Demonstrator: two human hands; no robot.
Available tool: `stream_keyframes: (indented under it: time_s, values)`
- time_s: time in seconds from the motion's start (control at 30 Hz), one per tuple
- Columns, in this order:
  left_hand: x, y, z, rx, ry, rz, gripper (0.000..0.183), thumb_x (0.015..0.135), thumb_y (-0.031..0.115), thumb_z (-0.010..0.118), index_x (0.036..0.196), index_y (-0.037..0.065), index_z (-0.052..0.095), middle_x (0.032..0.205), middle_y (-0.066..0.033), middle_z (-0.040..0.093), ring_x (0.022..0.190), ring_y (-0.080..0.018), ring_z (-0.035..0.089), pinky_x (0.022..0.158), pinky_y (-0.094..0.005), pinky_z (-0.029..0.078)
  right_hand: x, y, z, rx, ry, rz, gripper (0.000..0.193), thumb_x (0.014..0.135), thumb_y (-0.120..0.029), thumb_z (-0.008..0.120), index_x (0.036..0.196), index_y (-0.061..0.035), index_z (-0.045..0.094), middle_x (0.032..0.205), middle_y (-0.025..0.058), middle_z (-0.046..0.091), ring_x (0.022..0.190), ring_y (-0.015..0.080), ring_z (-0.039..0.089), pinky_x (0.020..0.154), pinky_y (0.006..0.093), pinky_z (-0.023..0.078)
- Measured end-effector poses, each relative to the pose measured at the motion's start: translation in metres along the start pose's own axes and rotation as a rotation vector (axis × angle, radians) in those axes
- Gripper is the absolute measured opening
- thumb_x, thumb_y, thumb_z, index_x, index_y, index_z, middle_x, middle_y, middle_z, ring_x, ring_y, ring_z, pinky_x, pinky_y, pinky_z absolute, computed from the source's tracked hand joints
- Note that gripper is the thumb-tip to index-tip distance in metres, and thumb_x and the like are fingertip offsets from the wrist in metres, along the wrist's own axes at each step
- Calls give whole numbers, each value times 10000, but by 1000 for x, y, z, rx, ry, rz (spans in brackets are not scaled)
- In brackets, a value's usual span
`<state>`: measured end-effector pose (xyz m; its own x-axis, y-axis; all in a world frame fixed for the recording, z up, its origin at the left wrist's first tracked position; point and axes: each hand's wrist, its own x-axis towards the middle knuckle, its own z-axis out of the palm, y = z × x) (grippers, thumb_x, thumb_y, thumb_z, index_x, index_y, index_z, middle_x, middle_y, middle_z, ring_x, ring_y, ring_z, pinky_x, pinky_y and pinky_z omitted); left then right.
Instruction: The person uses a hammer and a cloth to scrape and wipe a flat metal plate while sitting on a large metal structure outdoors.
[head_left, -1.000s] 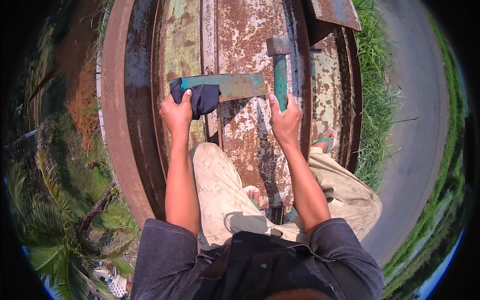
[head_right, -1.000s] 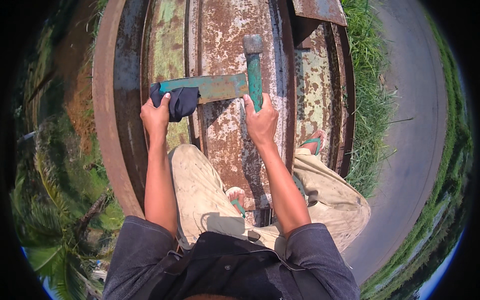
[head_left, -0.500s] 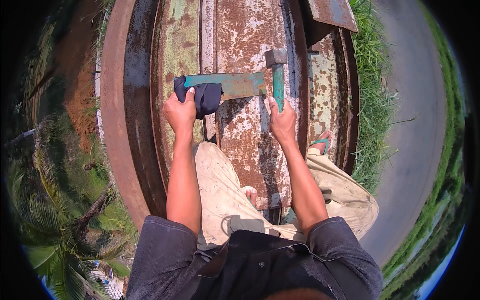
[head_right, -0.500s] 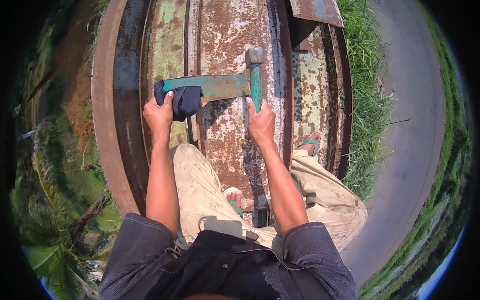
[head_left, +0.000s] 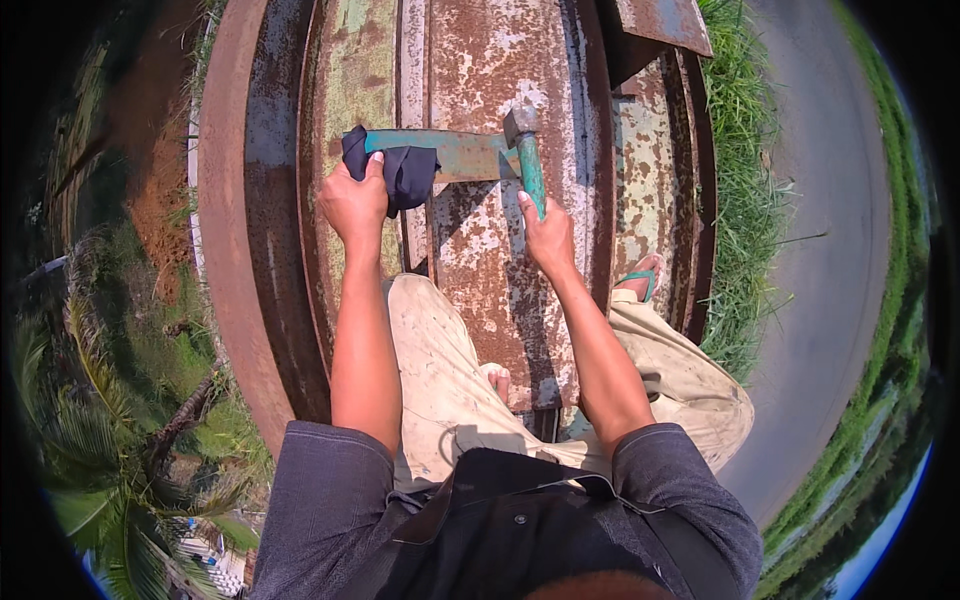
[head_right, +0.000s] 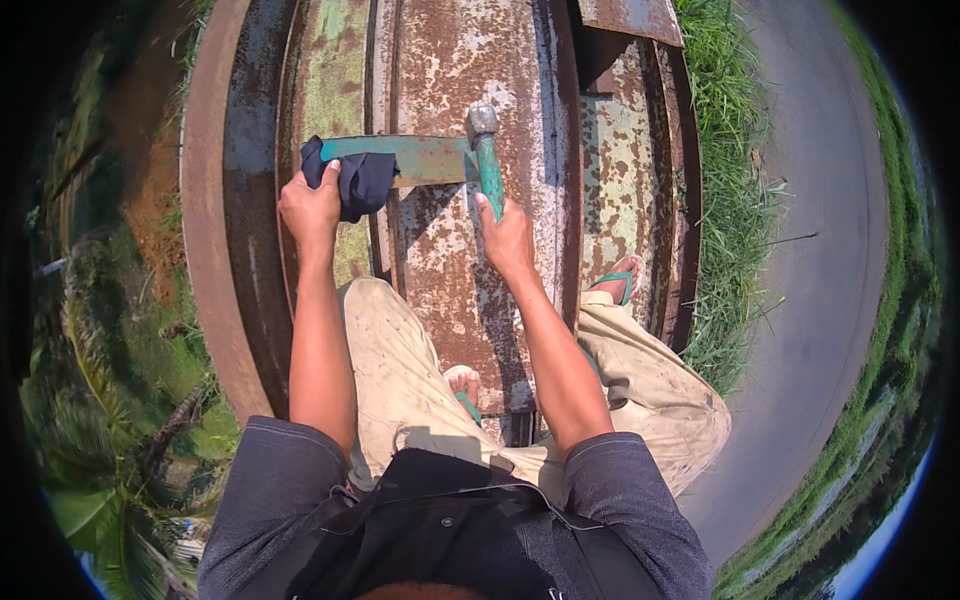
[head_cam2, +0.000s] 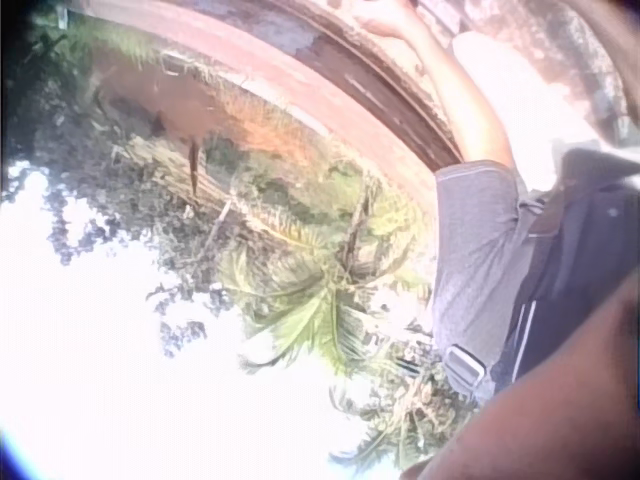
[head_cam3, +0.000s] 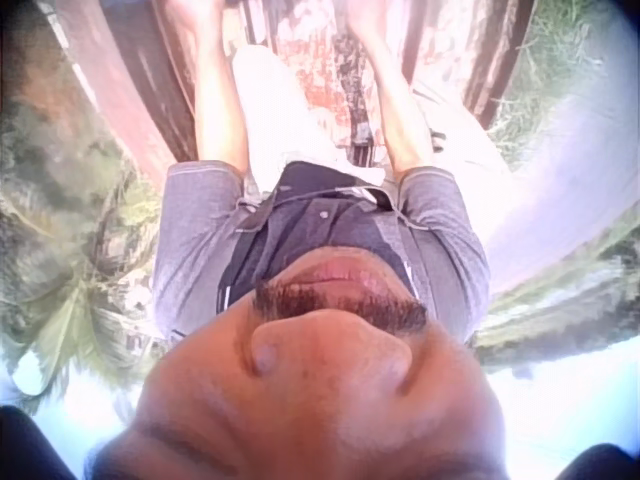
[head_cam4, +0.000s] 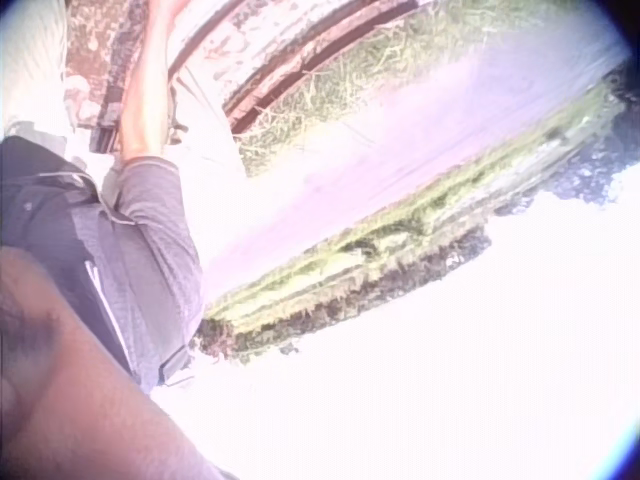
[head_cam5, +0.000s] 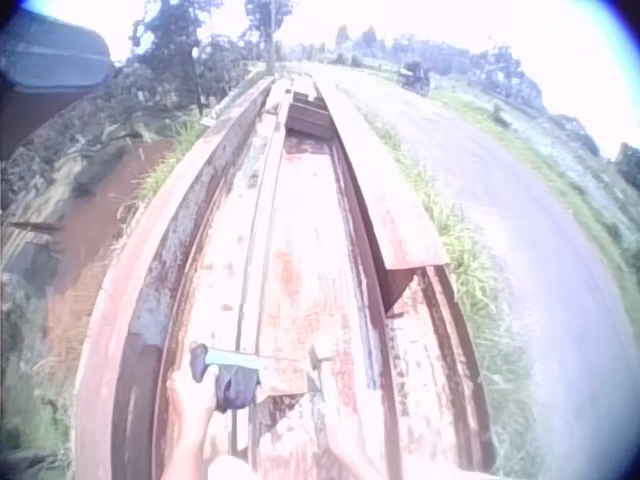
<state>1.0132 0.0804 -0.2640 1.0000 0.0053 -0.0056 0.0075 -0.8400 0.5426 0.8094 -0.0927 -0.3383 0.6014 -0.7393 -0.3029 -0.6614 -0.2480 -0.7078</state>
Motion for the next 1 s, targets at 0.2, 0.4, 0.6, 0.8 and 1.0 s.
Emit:
stream_keyframes:
  time_s: [0.2, 0.4, 0.6, 0.8, 1.0]
  values:
    - [11, -3, 1, -25, 32, 2, 338, 811, 329, 795, 888, 3, 750, 834, -247, 723, 810, -432, 711, 769, -497, 541, 28, -153, -104, 943, 396, -454, 486, 1010, -470, 615, 885, -18, 487, 670, 62, 516, 503, 133, 521, 473, 270, 449]
    - [5, 16, 10, 3, -16, -2, 352, 810, 338, 797, 891, -1, 747, 841, -249, 722, 816, -443, 706, 765, -509, 538, 18, 14, 27, -151, -47, 98, 540, 993, -441, 599, 1132, 79, 641, 900, 333, 679, 872, 514, 671, 771, 537, 531]
    - [2, 5, 4, -30, 32, 17, 363, 834, 333, 777, 919, -19, 753, 864, -268, 722, 822, -438, 713, 786, -497, 541, 21, -32, -5, 83, 112, -97, 562, 1019, -506, 560, 899, 37, 648, 652, 203, 612, 596, 320, 614, 629, 469, 472]
    - [1, 15, 0, -57, 52, 34, 327, 831, 297, 780, 896, -22, 749, 838, -259, 719, 798, -437, 708, 753, -498, 535, 39, -163, -103, 973, 490, -570, 541, 1000, -527, 598, 854, -18, 486, 670, 63, 502, 531, 125, 504, 490, 272, 441]
    - [-6, 37, 3, -100, 79, 44, 331, 824, 324, 787, 910, 5, 760, 832, -266, 714, 810, -437, 712, 755, -491, 537, 14, 17, 34, -145, -25, 77, 543, 993, -468, 592, 1043, 67, 665, 889, 337, 681, 881, 505, 676, 744, 530, 524]
